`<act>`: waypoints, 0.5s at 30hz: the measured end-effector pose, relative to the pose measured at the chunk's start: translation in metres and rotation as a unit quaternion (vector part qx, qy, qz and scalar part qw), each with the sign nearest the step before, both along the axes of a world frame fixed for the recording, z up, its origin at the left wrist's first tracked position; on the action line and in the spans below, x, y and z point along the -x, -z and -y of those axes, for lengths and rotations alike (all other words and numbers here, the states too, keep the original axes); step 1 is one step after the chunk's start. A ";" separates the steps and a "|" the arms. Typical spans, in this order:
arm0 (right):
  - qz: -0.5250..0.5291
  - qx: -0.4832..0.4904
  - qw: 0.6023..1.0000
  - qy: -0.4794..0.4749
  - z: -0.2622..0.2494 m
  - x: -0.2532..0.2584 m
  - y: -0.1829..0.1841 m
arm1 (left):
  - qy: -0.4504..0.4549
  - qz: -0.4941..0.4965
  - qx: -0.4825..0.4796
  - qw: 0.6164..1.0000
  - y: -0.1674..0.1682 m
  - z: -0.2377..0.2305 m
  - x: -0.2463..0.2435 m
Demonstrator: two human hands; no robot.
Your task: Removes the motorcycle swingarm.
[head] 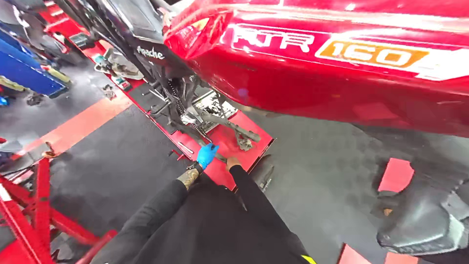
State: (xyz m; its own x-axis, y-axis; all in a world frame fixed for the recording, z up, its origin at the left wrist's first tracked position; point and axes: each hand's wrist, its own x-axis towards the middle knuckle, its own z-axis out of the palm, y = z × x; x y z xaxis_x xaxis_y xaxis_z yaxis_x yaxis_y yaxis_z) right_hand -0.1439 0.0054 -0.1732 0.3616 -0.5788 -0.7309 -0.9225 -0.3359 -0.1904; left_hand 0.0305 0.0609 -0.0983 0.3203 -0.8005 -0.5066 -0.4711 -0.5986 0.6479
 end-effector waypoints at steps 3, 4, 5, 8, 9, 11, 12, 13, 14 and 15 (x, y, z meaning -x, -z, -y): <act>-0.011 0.014 1.000 0.016 0.001 -0.002 0.017 | -0.039 -0.024 -0.044 0.998 0.013 -0.010 -0.008; -0.011 0.014 1.000 0.017 -0.001 -0.002 0.023 | -0.056 -0.043 -0.071 0.995 0.019 -0.018 -0.008; -0.012 0.017 1.000 0.016 -0.002 -0.002 0.029 | -0.080 -0.079 -0.097 0.989 0.027 -0.025 -0.005; -0.012 0.010 1.000 0.014 0.008 -0.002 0.031 | -0.196 -0.248 -0.170 0.934 0.048 -0.032 0.016; -0.009 -0.004 1.000 0.019 0.014 -0.006 0.020 | -0.259 -0.318 -0.175 0.895 0.042 -0.028 0.025; -0.005 -0.060 0.997 0.040 0.018 -0.022 -0.025 | -0.358 -0.405 -0.149 0.828 0.053 -0.014 0.040; -0.008 -0.081 0.995 0.050 0.019 -0.031 -0.045 | -0.384 -0.424 -0.127 0.810 0.065 -0.006 0.045; -0.001 -0.085 0.995 0.051 0.022 -0.032 -0.047 | -0.395 -0.426 -0.099 0.808 0.083 0.001 0.054; 0.006 -0.107 0.993 0.056 0.029 -0.033 -0.045 | -0.413 -0.394 -0.054 0.819 0.106 0.010 0.067; 0.013 -0.120 0.991 0.055 0.041 -0.029 -0.027 | -0.439 -0.313 0.008 0.842 0.119 0.018 0.083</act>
